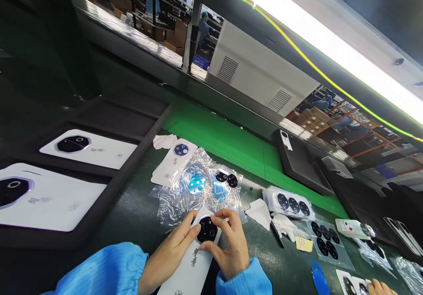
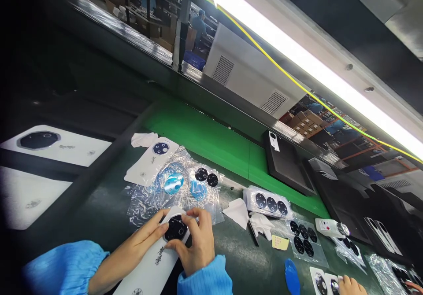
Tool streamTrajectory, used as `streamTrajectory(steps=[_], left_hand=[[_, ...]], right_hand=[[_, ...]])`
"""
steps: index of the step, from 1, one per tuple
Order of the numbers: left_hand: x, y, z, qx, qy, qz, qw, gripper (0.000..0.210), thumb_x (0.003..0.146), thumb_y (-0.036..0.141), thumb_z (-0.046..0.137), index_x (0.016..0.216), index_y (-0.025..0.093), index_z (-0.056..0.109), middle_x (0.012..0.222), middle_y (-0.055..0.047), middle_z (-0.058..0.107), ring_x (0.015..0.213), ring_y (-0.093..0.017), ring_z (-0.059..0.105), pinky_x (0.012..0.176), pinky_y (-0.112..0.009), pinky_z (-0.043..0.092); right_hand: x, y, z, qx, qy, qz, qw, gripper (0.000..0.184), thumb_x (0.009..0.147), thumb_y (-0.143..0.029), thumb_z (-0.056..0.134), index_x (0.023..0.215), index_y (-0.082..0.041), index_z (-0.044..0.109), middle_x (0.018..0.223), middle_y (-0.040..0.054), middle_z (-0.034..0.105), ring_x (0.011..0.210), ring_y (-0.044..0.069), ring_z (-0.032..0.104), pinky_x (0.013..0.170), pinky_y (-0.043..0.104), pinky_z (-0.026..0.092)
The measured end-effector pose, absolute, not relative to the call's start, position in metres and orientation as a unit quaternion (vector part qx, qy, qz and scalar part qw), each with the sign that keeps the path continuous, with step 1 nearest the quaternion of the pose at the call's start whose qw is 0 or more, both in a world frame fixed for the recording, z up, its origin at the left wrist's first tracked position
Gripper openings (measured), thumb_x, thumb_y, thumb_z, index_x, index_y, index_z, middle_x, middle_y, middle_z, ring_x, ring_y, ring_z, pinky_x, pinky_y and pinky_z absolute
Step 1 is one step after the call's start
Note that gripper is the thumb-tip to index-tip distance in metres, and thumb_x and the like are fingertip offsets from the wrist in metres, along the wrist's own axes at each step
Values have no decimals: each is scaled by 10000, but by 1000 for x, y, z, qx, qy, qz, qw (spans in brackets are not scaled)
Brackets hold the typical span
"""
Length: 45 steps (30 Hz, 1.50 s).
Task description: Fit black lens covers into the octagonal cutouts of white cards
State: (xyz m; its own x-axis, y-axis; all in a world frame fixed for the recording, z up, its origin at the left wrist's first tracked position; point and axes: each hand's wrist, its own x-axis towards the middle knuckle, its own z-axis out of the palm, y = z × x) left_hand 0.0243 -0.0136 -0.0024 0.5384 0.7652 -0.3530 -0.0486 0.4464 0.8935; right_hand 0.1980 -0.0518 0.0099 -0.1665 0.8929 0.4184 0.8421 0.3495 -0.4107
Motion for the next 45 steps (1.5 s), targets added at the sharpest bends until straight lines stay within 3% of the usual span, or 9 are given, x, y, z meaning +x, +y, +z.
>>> streamTrajectory(steps=[9, 19, 22, 26, 30, 34, 40, 45], left_hand=[[25, -13, -8, 474, 392, 253, 747, 496, 877, 492, 506, 1302, 238, 466, 1317, -58, 558, 1168, -286, 501, 939, -324, 403], [25, -8, -1, 468, 375, 249, 761, 625, 812, 621, 514, 1255, 189, 423, 1019, -60, 626, 986, -258, 569, 853, -316, 438], [25, -9, 1, 441, 383, 245, 774, 705, 755, 645, 567, 1267, 187, 410, 909, -36, 626, 900, -246, 577, 772, -299, 456], [24, -8, 7, 407, 361, 245, 803, 692, 722, 665, 595, 1218, 207, 438, 894, -24, 641, 837, -220, 586, 724, -279, 458], [24, -8, 10, 388, 366, 239, 811, 733, 696, 711, 599, 1189, 194, 437, 816, -1, 637, 739, -187, 574, 650, -259, 437], [26, -8, 5, 375, 356, 239, 822, 792, 664, 734, 620, 1206, 190, 428, 777, 6, 638, 679, -175, 566, 591, -254, 422], [26, -10, 3, 327, 348, 229, 849, 868, 596, 744, 679, 1236, 218, 417, 856, -12, 678, 648, -167, 595, 575, -253, 438], [27, -11, 2, 321, 293, 221, 873, 695, 682, 590, 731, 1190, 218, 437, 925, -48, 681, 767, -219, 664, 629, -277, 476]], right_hand=[[194, -51, 7, -570, -761, 56, 305, 447, 673, -241, 814, 1047, -231, 568, 1017, 77, 583, 922, 240, 611, 731, 378, 578], [196, -46, 7, -550, -765, 73, 328, 416, 700, -378, 794, 1006, -221, 560, 1028, 86, 561, 946, 238, 619, 744, 355, 580], [201, -47, 3, -548, -752, 125, 344, 395, 738, -430, 755, 1035, -232, 587, 1049, 81, 560, 987, 234, 607, 794, 349, 565], [200, -52, -3, -577, -662, 241, 414, 337, 874, -511, 560, 1102, -272, 623, 1081, 72, 564, 1009, 211, 582, 783, 308, 535], [191, -60, -9, -627, -495, 345, 493, 404, 842, -567, 573, 1089, -253, 635, 908, 35, 597, 784, 156, 592, 620, 247, 508], [180, -65, -6, -602, -366, 477, 525, 493, 750, -583, 680, 1046, -193, 622, 680, -26, 574, 473, 71, 478, 422, 186, 407], [174, -64, 6, -596, -299, 502, 551, 502, 648, -538, 796, 931, -148, 654, 615, -21, 618, 403, 51, 488, 385, 165, 387], [171, -65, 8, -595, -294, 482, 571, 474, 657, -526, 794, 910, -150, 656, 610, -26, 631, 344, 37, 445, 318, 158, 342]])
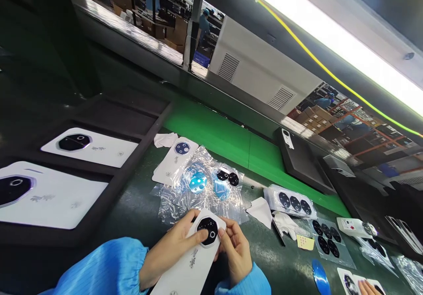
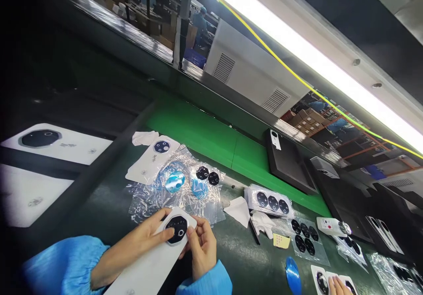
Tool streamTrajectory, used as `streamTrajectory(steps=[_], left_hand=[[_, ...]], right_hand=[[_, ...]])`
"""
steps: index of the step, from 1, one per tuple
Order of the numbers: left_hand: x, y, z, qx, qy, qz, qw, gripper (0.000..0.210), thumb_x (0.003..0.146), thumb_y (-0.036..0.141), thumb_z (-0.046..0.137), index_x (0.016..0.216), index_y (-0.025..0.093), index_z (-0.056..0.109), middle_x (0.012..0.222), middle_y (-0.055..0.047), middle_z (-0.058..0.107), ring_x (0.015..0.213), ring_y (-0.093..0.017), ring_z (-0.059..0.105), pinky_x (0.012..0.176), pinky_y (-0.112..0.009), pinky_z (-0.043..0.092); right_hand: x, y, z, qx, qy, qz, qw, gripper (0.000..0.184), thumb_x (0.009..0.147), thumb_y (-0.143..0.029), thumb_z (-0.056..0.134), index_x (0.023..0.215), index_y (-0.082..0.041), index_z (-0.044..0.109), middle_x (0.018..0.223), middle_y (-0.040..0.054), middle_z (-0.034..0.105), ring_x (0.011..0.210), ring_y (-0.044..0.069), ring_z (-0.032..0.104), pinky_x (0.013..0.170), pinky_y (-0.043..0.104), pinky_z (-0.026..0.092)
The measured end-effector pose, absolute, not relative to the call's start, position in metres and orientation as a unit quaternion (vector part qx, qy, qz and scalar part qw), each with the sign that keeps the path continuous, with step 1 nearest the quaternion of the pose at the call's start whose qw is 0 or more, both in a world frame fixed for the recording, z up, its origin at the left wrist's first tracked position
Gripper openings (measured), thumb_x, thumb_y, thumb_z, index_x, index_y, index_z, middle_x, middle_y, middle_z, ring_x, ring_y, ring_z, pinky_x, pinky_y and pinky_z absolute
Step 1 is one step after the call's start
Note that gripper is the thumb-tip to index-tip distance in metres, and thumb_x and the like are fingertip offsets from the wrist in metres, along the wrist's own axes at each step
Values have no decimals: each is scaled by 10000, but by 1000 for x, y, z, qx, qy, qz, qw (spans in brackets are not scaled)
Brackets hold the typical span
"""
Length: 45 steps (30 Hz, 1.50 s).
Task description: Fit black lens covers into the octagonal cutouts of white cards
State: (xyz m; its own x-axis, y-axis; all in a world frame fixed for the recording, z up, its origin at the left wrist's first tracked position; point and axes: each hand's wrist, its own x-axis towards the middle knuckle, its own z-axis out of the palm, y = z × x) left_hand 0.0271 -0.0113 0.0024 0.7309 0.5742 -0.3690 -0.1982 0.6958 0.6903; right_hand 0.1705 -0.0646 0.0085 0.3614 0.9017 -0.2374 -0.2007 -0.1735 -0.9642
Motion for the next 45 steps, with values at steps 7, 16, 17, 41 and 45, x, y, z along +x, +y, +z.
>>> streamTrajectory(steps=[7, 16, 17, 41, 45], left_hand=[[28, -12, -5, 359, 276, 240, 859, 554, 685, 446, 782, 1074, 199, 474, 873, -25, 669, 746, -174, 639, 609, -230, 452], [28, -12, -6, 344, 285, 208, 870, 666, 657, 533, 780, 1136, 203, 455, 800, -8, 664, 618, -129, 595, 526, -197, 412], [28, -12, -6, 345, 287, 207, 869, 679, 656, 545, 775, 1146, 203, 454, 798, -8, 663, 623, -132, 596, 529, -197, 414], [35, -5, 2, 581, 406, 244, 662, 405, 723, 610, 509, 648, 231, 387, 629, 44, 393, 640, -169, 393, 608, -280, 320], [37, -5, 3, 570, 408, 258, 665, 437, 709, 643, 504, 632, 231, 380, 611, 52, 357, 616, -156, 354, 569, -270, 301]], right_hand=[[164, -65, 12, -600, -285, 473, 579, 479, 637, -539, 800, 877, -150, 655, 602, -31, 631, 352, 28, 477, 374, 135, 414], [166, -64, 10, -597, -262, 499, 571, 498, 588, -539, 825, 848, -151, 652, 541, -52, 574, 346, 59, 485, 345, 172, 408], [167, -64, 10, -596, -261, 501, 570, 501, 588, -541, 824, 849, -152, 651, 546, -51, 575, 345, 58, 483, 344, 172, 403], [152, -72, -8, -659, -252, 403, 583, 550, 537, -659, 766, 557, -172, 509, 537, -46, 411, 540, 87, 318, 521, 213, 303], [149, -70, -10, -661, -260, 390, 585, 559, 571, -682, 731, 550, -184, 477, 532, -49, 386, 527, 87, 307, 507, 214, 306]])
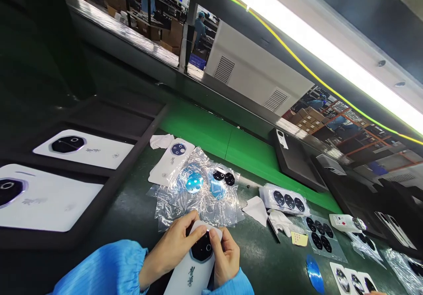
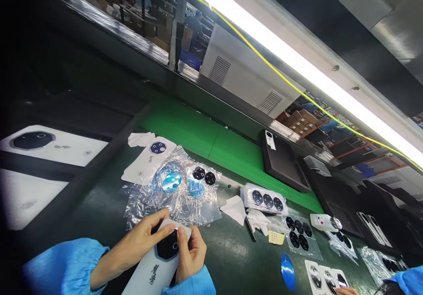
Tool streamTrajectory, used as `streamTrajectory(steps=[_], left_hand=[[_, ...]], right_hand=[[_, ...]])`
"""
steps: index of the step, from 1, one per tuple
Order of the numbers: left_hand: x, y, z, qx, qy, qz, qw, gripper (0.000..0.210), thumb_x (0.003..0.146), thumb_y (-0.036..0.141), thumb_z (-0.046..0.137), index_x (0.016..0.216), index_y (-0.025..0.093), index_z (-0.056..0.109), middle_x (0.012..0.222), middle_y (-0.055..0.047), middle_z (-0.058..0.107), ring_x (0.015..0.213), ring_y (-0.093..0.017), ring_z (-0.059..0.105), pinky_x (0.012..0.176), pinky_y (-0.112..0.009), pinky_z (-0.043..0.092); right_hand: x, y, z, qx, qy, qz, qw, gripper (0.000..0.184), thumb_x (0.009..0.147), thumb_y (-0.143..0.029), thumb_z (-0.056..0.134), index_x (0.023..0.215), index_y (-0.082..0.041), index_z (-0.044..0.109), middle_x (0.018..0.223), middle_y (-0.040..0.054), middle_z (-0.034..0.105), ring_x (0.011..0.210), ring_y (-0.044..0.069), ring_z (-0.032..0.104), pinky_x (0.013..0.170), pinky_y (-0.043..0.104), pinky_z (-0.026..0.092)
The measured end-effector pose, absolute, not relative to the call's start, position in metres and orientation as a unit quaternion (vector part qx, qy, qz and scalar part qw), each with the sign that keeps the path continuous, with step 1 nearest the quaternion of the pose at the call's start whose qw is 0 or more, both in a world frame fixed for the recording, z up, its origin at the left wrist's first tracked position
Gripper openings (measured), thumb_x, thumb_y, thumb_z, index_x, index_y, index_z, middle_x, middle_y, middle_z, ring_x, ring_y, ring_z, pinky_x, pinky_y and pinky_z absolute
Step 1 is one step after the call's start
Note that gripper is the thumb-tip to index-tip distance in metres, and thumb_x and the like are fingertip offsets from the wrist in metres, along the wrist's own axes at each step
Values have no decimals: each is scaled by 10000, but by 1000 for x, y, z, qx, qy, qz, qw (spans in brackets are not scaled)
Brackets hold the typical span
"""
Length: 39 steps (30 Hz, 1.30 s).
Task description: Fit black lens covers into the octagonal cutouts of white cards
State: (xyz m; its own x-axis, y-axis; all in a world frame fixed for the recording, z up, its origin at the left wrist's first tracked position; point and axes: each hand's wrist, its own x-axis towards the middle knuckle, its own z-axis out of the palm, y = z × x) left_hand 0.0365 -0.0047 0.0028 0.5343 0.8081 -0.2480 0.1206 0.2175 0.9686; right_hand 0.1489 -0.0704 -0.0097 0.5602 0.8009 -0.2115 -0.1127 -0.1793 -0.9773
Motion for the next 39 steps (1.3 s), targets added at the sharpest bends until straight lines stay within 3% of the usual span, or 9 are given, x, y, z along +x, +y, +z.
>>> streamTrajectory(steps=[8, 15, 19, 23, 31, 34, 39], left_hand=[[36, -4, 9, 473, 378, 265, 751, 553, 663, 739, 571, 659, 217, 388, 644, 65, 366, 647, -138, 364, 597, -256, 343], [30, -2, 13, 417, 318, 235, 818, 583, 599, 700, 705, 826, 192, 531, 785, 10, 571, 827, -197, 535, 735, -287, 417], [29, -1, 12, 428, 327, 244, 807, 576, 599, 711, 695, 796, 198, 522, 776, 13, 568, 840, -203, 547, 761, -296, 426], [31, -1, 5, 461, 331, 253, 784, 541, 657, 709, 633, 811, 206, 509, 792, -5, 575, 824, -208, 540, 741, -299, 427], [35, -6, 0, 549, 405, 287, 673, 407, 766, 635, 517, 775, 229, 485, 715, -3, 543, 726, -213, 540, 668, -301, 420], [34, -8, -5, 526, 352, 273, 725, 435, 769, 628, 561, 919, 222, 516, 841, -31, 614, 782, -230, 594, 691, -306, 468], [34, -16, -39, 501, 339, 285, 744, 598, 675, 644, 698, 1104, 277, 501, 1151, -52, 622, 1094, -310, 564, 929, -351, 469]], right_hand=[[152, -66, -17, -626, -213, 444, 605, 530, 573, -654, 760, 588, -176, 533, 536, -52, 445, 552, 94, 375, 549, 217, 356], [159, -67, -15, -601, -187, 466, 621, 484, 596, -610, 780, 604, -182, 554, 546, -39, 505, 529, 110, 451, 544, 240, 405], [159, -73, -9, -610, -221, 452, 612, 499, 667, -676, 688, 642, -188, 589, 609, 0, 572, 598, 147, 531, 586, 257, 445], [158, -79, -7, -612, -260, 461, 588, 462, 602, -609, 779, 719, -179, 661, 626, 6, 612, 619, 155, 557, 603, 251, 442], [153, -78, -8, -632, -245, 415, 607, 480, 599, -627, 767, 632, -166, 635, 582, -4, 561, 583, 125, 474, 550, 216, 387], [152, -76, -9, -626, -236, 411, 619, 498, 611, -653, 744, 649, -169, 635, 565, -12, 554, 558, 114, 450, 537, 210, 376], [147, -78, -10, -601, -257, 376, 656, 453, 618, -617, 750, 744, -184, 706, 681, 13, 646, 633, 139, 531, 619, 230, 424]])
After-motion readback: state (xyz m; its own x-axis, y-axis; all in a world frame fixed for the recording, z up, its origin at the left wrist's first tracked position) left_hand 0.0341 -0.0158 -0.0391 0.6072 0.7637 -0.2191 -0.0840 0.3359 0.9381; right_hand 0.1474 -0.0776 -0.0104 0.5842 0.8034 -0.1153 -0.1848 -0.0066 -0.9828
